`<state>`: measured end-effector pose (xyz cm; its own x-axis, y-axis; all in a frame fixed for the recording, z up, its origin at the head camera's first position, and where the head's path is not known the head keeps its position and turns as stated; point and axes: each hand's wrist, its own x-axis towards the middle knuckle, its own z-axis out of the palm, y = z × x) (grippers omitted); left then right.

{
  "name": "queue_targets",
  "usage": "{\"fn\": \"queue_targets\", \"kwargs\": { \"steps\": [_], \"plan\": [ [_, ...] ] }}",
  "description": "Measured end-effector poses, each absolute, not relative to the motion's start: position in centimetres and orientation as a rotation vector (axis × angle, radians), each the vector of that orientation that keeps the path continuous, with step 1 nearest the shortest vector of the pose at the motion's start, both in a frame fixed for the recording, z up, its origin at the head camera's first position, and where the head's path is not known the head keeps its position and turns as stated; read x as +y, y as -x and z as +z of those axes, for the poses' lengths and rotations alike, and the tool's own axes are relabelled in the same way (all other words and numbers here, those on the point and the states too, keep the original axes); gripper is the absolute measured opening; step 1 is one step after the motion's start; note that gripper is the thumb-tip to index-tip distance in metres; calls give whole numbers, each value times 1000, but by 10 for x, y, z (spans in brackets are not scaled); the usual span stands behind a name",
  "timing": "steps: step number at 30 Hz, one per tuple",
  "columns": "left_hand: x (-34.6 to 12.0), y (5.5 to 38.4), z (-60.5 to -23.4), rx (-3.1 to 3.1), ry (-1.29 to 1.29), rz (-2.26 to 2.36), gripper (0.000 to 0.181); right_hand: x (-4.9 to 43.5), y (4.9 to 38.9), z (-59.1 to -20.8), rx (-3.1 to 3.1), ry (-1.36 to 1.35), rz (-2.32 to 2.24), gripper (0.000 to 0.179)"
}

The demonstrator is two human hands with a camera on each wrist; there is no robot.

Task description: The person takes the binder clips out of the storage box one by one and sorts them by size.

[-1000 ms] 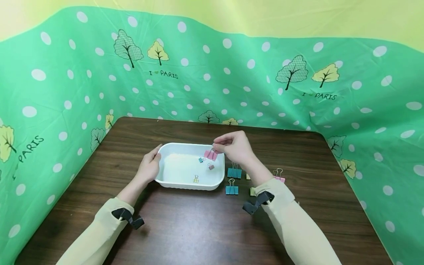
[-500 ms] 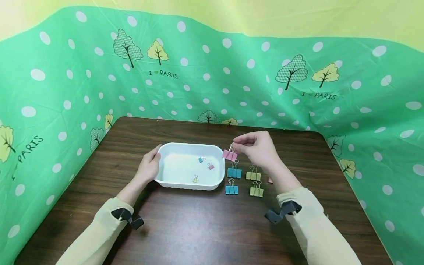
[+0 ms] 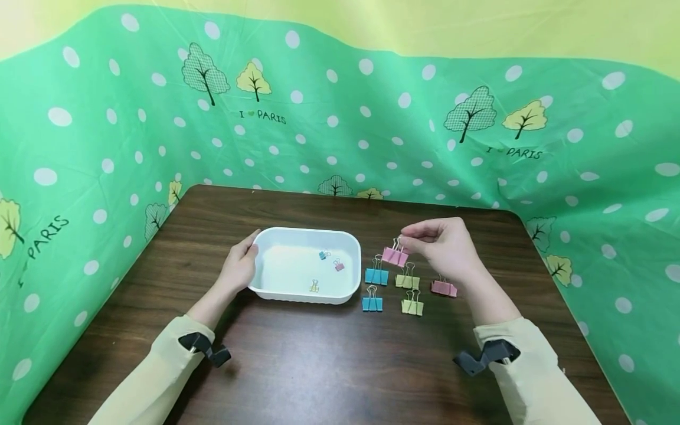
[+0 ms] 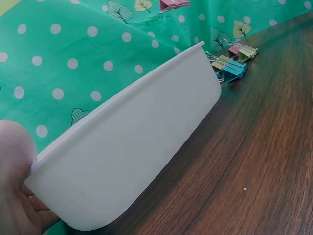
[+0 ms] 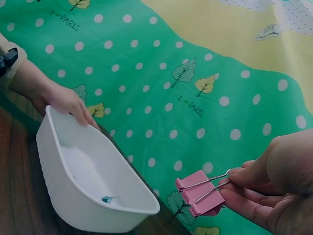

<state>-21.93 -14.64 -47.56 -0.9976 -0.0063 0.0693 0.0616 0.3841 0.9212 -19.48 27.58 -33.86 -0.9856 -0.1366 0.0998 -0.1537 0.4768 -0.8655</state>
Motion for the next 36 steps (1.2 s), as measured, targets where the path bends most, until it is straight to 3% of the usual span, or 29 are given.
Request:
{"fn": "queue_targets", "kwargs": {
  "steps": [15, 36],
  "plan": [
    [-145, 219, -473, -2576, 68, -1715, 52, 326, 181, -352, -2814, -220, 1440, 33],
    [-147, 219, -474, -2580, 45, -1724, 51, 378, 174, -405, -2938, -148, 1448, 34]
  ]
}}
